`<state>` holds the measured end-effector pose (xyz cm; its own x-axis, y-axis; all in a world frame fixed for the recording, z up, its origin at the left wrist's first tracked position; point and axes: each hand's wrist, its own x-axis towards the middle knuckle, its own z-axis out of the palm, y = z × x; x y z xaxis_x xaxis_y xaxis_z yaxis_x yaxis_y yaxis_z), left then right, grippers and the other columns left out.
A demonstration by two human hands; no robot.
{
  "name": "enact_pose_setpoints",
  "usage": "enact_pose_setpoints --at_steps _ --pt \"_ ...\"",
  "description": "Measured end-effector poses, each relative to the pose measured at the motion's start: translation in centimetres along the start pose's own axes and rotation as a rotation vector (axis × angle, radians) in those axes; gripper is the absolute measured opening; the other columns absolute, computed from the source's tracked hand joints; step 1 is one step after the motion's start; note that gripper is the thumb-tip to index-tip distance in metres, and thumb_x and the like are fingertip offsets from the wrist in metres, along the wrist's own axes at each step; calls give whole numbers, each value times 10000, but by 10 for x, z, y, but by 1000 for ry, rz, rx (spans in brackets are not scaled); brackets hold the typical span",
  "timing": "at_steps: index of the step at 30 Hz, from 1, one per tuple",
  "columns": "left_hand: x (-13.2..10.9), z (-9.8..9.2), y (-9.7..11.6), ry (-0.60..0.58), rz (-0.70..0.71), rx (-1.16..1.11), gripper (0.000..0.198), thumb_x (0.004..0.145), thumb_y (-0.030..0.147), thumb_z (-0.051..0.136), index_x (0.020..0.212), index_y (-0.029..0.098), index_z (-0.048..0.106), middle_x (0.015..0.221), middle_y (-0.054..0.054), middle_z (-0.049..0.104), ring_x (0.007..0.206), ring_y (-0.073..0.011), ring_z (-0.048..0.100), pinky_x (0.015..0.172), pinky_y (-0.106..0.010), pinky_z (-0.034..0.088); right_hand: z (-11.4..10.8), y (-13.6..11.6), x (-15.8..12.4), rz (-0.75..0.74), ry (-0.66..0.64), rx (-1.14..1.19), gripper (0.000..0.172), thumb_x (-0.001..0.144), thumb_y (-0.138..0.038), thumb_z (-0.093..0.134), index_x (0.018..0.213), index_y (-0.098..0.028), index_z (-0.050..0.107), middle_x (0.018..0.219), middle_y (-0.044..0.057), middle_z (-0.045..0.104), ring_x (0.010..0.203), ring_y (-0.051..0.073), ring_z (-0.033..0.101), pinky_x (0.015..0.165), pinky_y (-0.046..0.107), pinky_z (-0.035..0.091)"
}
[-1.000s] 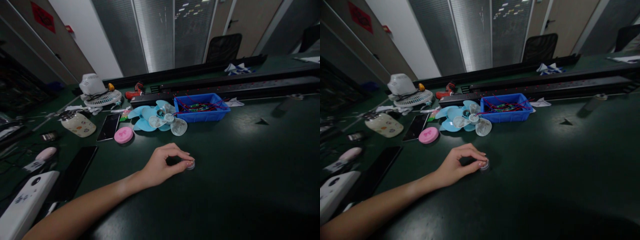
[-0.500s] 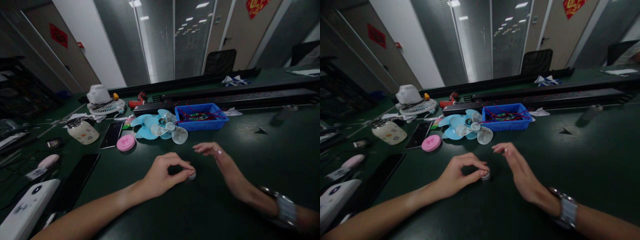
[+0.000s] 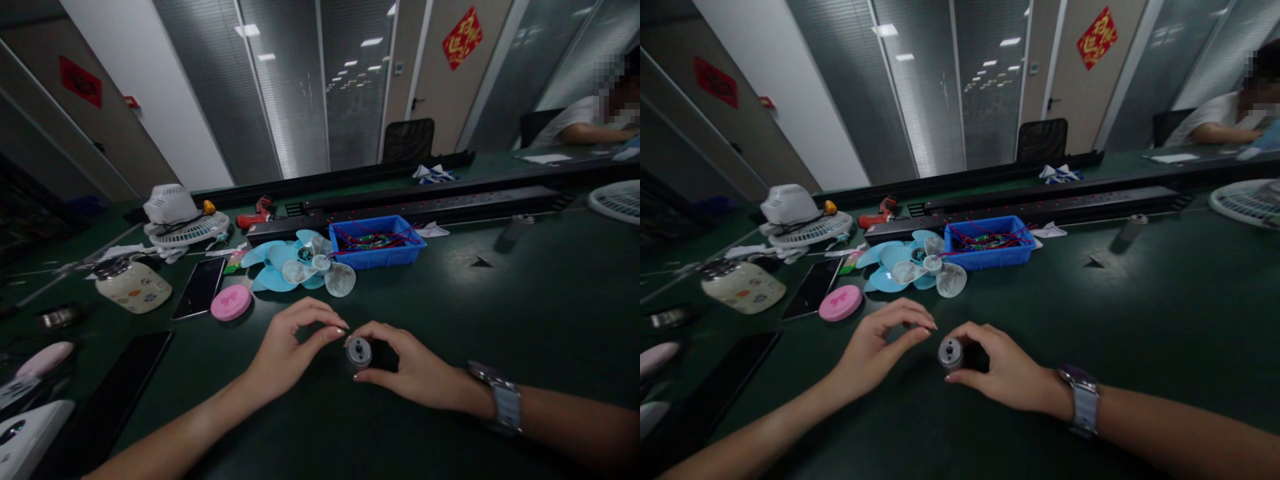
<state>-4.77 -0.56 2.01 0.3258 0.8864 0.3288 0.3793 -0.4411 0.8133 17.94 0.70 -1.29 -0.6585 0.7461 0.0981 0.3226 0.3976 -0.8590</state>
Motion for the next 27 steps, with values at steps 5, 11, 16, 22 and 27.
enact_pose_setpoints --at_steps 5,11,16,22,27 --pt "3 -22 -41 -123 -50 164 110 811 282 702 895 239 758 856 -34 654 836 -177 592 749 -298 451 -3 -5 -2 84 34 3 359 789 -344 723 1107 -256 582 1093 -1 638 1017 181 598 908 338 476" --pt "0 -23 -54 -282 -62 228 270 769 362 732 1025 275 735 862 -28 653 851 -184 582 753 -300 438 -4 -10 -2 128 17 3 330 792 -331 715 1083 -246 585 1079 -1 641 1011 177 603 917 337 476" --pt "1 -24 -53 -299 -47 239 257 761 359 737 1008 288 745 886 -30 634 855 -177 588 746 -283 445 -3 -8 -1 120 14 -18 337 795 -363 709 1087 -247 589 1092 4 638 1036 188 590 938 352 462" --pt "0 -10 -24 -20 -70 97 122 863 266 641 914 216 739 899 -29 697 861 -158 633 773 -269 476 3 -6 8 110 26 -56 366 791 -394 710 1117 -263 607 1103 13 636 1038 209 579 934 375 451" --pt "-4 18 11 -38 73 -16 107 866 196 634 919 192 727 946 -28 746 919 -154 671 874 -271 487 9 1 8 87 40 -87 334 806 -419 687 1080 -240 621 1061 35 634 1000 222 574 890 370 462"
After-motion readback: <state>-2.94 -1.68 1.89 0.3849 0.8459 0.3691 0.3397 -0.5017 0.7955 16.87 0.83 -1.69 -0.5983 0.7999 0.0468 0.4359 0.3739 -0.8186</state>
